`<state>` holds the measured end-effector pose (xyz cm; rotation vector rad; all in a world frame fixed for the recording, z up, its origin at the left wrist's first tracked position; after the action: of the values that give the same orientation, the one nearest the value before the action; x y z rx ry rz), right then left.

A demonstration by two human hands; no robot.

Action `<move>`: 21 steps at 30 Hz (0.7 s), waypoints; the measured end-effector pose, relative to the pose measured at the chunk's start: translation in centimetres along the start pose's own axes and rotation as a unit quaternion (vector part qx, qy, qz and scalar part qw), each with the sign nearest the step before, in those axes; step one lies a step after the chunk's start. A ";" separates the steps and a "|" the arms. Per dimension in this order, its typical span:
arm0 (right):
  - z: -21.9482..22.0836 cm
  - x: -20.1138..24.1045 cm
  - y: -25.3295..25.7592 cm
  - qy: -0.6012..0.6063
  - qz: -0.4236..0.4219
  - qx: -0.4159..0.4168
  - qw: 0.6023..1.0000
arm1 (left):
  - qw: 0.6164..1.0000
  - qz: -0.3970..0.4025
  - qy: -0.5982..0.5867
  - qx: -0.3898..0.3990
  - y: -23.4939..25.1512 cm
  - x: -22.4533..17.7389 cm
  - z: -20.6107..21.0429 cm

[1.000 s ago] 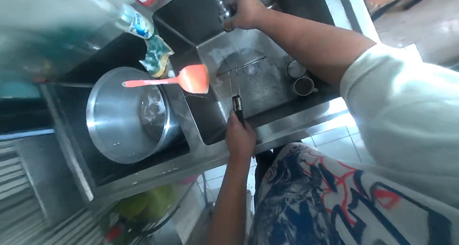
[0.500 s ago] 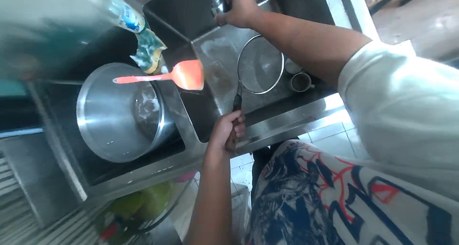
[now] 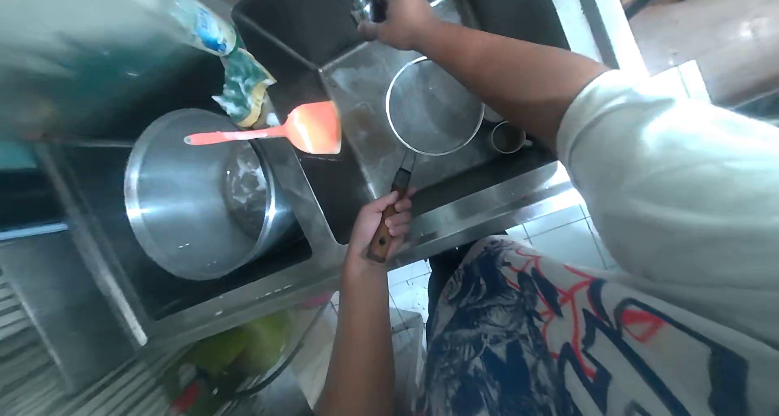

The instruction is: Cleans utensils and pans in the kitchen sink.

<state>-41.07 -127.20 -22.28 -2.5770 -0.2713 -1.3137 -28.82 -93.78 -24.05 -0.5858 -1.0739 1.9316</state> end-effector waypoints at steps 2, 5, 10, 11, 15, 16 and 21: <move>0.1 0.6 -0.2 0.017 -0.014 -0.011 1.000 | 1.000 -0.003 -0.014 0.005 -0.2 0.1 -0.3; 0.7 0.7 0.2 0.012 -0.021 -0.001 1.000 | 1.000 -0.007 -0.019 0.002 -0.5 0.5 -0.9; 0.3 -2.0 1.2 -0.026 -0.007 -0.035 0.999 | 1.000 0.009 -0.025 -0.004 -1.7 0.2 -1.0; 0.2 -1.8 0.9 -0.022 -0.010 -0.038 0.999 | 0.999 0.013 -0.031 -0.002 -1.9 0.1 -1.1; -0.7 0.5 -1.3 0.039 -0.050 -0.056 0.996 | 0.998 0.047 -0.016 -0.029 -1.9 -1.1 -1.1; -1.0 1.1 -1.8 0.053 -0.061 -0.059 0.995 | 0.997 0.059 -0.008 -0.040 -1.7 -1.6 -1.0; -1.2 0.6 -2.1 0.070 -0.090 -0.063 0.992 | 0.995 0.082 -0.005 -0.060 -1.2 -2.5 -0.4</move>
<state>-42.23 -125.48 -20.83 -2.5969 -0.4159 -1.6142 -26.60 -95.33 -23.20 -0.7524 -1.1852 2.0228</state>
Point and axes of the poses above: each hand's wrist, its own y-axis towards the middle knuckle, its own z-axis out of the palm, x = y × z, the point moved 10 cm from there along y, towards the middle knuckle, and after that the axes turned 2 degrees about -z, right-handed, at the moved point
